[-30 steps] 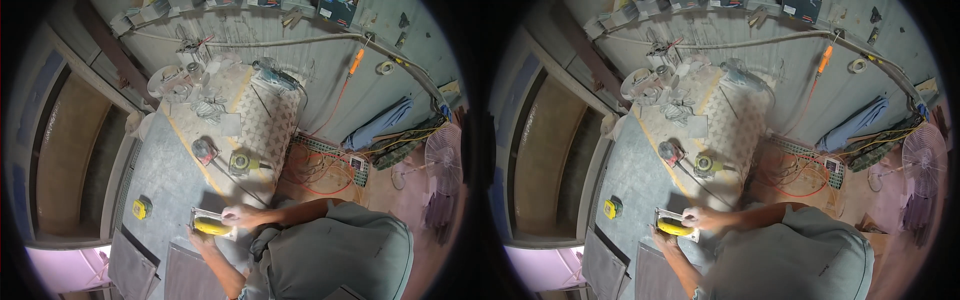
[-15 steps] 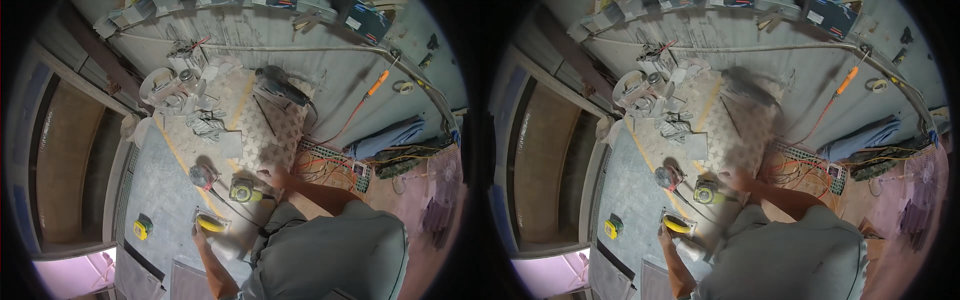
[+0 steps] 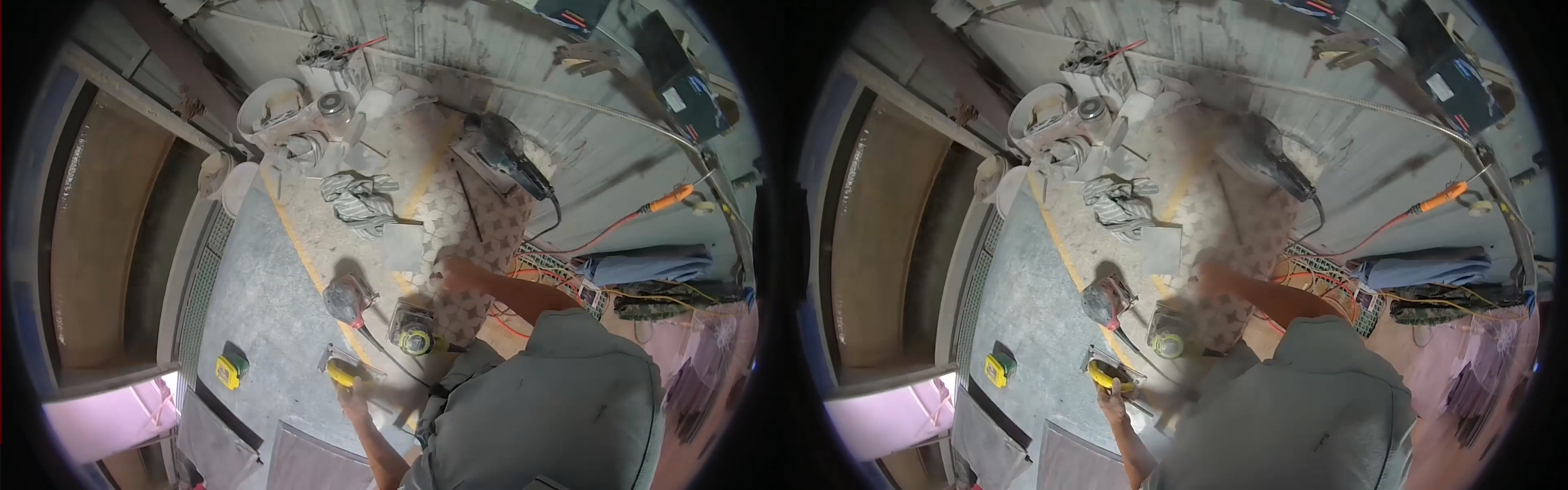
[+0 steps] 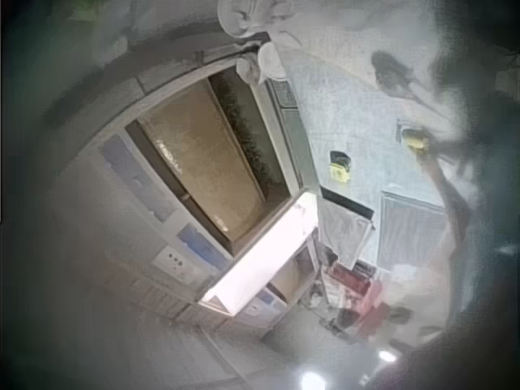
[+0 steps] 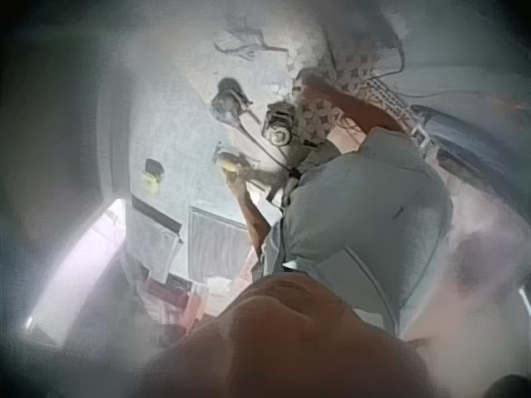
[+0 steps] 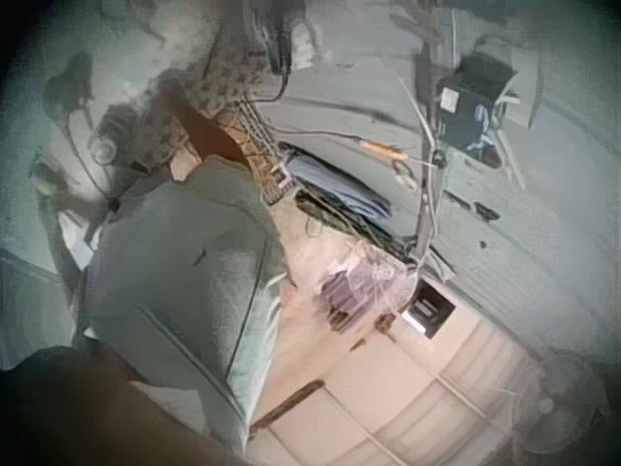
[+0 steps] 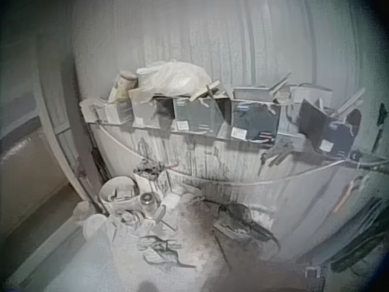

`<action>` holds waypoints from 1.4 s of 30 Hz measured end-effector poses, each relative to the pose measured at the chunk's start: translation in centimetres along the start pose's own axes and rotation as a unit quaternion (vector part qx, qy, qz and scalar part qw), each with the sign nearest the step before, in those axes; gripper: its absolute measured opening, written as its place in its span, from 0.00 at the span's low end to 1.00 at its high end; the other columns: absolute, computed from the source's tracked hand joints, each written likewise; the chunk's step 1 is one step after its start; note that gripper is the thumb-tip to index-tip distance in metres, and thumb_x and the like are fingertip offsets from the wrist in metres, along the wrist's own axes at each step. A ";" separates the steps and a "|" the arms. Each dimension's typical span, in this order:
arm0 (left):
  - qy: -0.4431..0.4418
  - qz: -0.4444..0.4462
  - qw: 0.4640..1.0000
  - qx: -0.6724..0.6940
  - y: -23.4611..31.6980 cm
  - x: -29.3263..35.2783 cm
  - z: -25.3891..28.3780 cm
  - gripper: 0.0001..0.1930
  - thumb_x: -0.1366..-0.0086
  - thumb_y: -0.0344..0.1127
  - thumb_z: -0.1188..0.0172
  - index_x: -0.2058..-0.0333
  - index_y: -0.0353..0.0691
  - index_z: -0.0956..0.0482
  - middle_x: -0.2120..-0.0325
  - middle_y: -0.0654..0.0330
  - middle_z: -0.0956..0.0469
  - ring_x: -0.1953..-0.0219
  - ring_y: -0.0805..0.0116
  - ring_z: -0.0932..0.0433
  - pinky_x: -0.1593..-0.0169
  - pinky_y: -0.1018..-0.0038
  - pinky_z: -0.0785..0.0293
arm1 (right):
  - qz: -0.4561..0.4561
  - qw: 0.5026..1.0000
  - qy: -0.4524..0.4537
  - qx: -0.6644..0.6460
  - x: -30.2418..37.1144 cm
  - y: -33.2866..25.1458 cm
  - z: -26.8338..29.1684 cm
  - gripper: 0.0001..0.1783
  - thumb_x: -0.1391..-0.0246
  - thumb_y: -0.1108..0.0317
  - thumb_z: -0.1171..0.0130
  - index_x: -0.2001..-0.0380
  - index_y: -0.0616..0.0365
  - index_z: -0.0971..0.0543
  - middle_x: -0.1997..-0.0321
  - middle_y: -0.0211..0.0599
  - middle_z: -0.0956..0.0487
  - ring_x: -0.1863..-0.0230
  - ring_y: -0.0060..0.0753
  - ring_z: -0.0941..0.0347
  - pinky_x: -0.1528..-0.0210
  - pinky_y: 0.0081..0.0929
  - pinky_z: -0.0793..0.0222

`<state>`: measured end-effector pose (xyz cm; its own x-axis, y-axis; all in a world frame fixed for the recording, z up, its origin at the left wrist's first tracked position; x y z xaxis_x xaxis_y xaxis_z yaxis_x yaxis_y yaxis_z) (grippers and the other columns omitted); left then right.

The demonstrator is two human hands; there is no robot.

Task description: The person sands the surface and edges of several shaped wood panels by hand using a sanding block and a piece of sandpaper. The person wipes the dust off the panels with a cloth and stacks them together.

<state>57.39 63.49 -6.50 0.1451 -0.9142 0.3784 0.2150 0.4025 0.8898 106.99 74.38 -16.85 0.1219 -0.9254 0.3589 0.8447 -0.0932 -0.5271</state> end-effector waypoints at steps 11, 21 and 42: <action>0.087 0.049 0.992 -0.078 3.0 2.6 -0.9 0.36 0.25 0.38 0.30 0.28 0.23 0.34 0.25 0.39 0.34 0.30 0.48 0.25 0.33 0.60 0.21 | 0.130 0.990 0.055 0.010 1.8 -4.9 7.8 0.18 0.39 0.55 0.32 0.69 0.62 0.15 0.74 0.52 0.18 0.74 0.49 0.21 0.69 0.48 0.27; 0.171 -0.073 0.917 -0.353 4.8 13.2 -0.7 0.39 0.38 0.46 0.22 0.32 0.32 0.24 0.27 0.31 0.35 0.27 0.29 0.33 0.26 0.44 0.33 | 0.036 0.941 0.305 -0.139 -0.3 -6.0 13.2 0.33 0.42 0.59 0.22 0.38 0.59 0.23 0.52 0.45 0.15 0.53 0.43 0.17 0.48 0.38 0.21; 0.204 -0.005 0.977 0.064 6.2 14.7 0.2 0.24 0.23 0.35 0.33 0.35 0.28 0.23 0.49 0.52 0.15 0.53 0.65 0.15 0.53 0.70 0.17 | -0.008 0.860 -0.171 -0.480 2.9 -18.2 13.4 0.30 0.41 0.73 0.26 0.35 0.65 0.19 0.43 0.38 0.12 0.44 0.29 0.17 0.40 0.34 0.22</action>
<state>60.69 52.55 4.65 0.5227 -0.8121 0.2593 0.1005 0.3607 0.9272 98.90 78.26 4.10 0.3986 -0.7740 0.4919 0.0483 -0.5179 -0.8541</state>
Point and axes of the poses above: each hand's wrist, its own x-axis away from the middle knuckle, its own z-axis out of the back of the hand, y = z × x, the point moved 10 cm from there along -x, towards the middle knuckle
